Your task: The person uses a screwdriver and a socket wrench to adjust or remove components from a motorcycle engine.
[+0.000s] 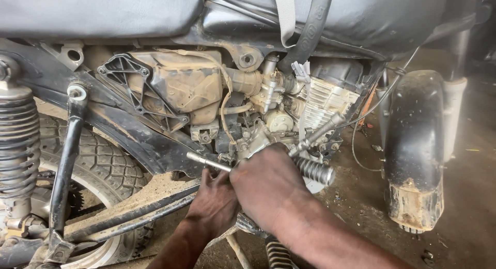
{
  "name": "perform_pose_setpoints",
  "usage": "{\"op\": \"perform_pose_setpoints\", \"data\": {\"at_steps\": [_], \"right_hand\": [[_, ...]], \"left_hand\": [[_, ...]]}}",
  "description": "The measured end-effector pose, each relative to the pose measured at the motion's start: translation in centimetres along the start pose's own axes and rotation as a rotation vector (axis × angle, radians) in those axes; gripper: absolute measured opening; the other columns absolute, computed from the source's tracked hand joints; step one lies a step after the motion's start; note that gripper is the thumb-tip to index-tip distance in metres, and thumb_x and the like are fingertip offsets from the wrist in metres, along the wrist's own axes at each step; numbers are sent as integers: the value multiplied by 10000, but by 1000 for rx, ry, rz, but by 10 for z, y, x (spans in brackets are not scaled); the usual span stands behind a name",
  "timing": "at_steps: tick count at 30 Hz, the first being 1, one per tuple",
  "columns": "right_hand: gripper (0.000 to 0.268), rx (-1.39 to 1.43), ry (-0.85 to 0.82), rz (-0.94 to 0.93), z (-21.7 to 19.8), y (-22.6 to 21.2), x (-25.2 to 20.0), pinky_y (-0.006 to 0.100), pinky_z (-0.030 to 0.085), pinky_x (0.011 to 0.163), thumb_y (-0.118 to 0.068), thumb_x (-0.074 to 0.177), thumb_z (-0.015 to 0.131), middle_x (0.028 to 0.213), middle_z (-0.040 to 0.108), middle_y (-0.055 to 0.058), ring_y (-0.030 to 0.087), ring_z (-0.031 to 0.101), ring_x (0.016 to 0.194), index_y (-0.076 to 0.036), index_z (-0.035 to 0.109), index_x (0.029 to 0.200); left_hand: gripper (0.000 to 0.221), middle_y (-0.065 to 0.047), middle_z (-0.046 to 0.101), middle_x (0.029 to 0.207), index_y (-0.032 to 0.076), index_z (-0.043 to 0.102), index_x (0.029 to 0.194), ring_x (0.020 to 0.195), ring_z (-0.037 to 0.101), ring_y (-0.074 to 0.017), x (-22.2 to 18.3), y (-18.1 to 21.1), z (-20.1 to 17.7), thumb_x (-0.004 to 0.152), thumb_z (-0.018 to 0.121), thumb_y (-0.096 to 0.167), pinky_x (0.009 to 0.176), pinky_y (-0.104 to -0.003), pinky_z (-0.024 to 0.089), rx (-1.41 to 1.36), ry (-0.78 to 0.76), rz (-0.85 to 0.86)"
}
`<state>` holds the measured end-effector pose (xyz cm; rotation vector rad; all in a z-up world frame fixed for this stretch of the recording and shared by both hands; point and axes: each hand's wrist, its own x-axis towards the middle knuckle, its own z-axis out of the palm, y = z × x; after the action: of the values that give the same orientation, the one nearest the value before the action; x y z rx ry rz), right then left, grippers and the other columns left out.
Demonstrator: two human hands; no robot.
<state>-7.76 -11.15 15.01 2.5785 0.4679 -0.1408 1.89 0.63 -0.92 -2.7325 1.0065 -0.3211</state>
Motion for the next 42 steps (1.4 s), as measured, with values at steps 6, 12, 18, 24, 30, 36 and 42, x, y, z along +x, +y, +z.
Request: {"op": "perform_pose_setpoints", "data": {"at_steps": [6,12,18,24,30,36,42], "right_hand": [[193,-4,70,-47,1,8,6,355,572,716,-339,1043,667,679,666,-54,117,664,648,-191,750,951],[178,107,38,-35,-2,10,1,339,582,777,-351,1071,619,726,669,-71,70,687,728,-237,736,1000],[190,100,-13,11,-12,25,7,250,473,538,-159,1034,535,681,514,-43,79,512,577,-202,648,888],[153,86,1,1,-6,27,7,268,474,638,-260,1043,580,715,532,-49,82,515,634,-214,659,921],[189,61,58,-20,-1,25,12,275,515,647,-244,1037,582,669,530,-46,82,536,620,-205,661,870],[188,39,249,-85,15,27,16,292,561,680,-97,1020,522,646,626,-7,145,660,600,-124,705,981],[221,128,237,-45,9,24,5,292,590,692,-73,1017,568,568,551,-23,135,621,543,-96,750,893]], "left_hand": [[288,-95,523,1415,206,632,1230,1444,310,-302,-3,7,-10,961,570,122,1035,-667,333,119,-75,51],[498,-120,453,1479,212,475,1450,1463,302,-288,4,10,1,962,518,126,1019,-624,341,156,-53,17],[488,6,420,1542,280,467,1478,1428,301,-296,1,13,-12,995,533,260,1100,-765,235,-47,-121,-32],[382,31,530,1449,218,606,1335,1410,350,-273,2,16,-15,958,553,185,1131,-788,226,-111,-83,-85],[230,6,633,1279,182,622,1186,1264,480,-202,2,14,-32,984,511,185,1145,-617,209,-220,-147,-110],[225,33,696,947,202,714,1035,1065,590,-179,5,22,-31,986,507,275,1047,-563,268,-59,-122,-178],[220,40,707,1022,232,710,1099,1138,583,-163,5,34,-37,946,557,274,1076,-560,257,-87,-162,-254]]}}
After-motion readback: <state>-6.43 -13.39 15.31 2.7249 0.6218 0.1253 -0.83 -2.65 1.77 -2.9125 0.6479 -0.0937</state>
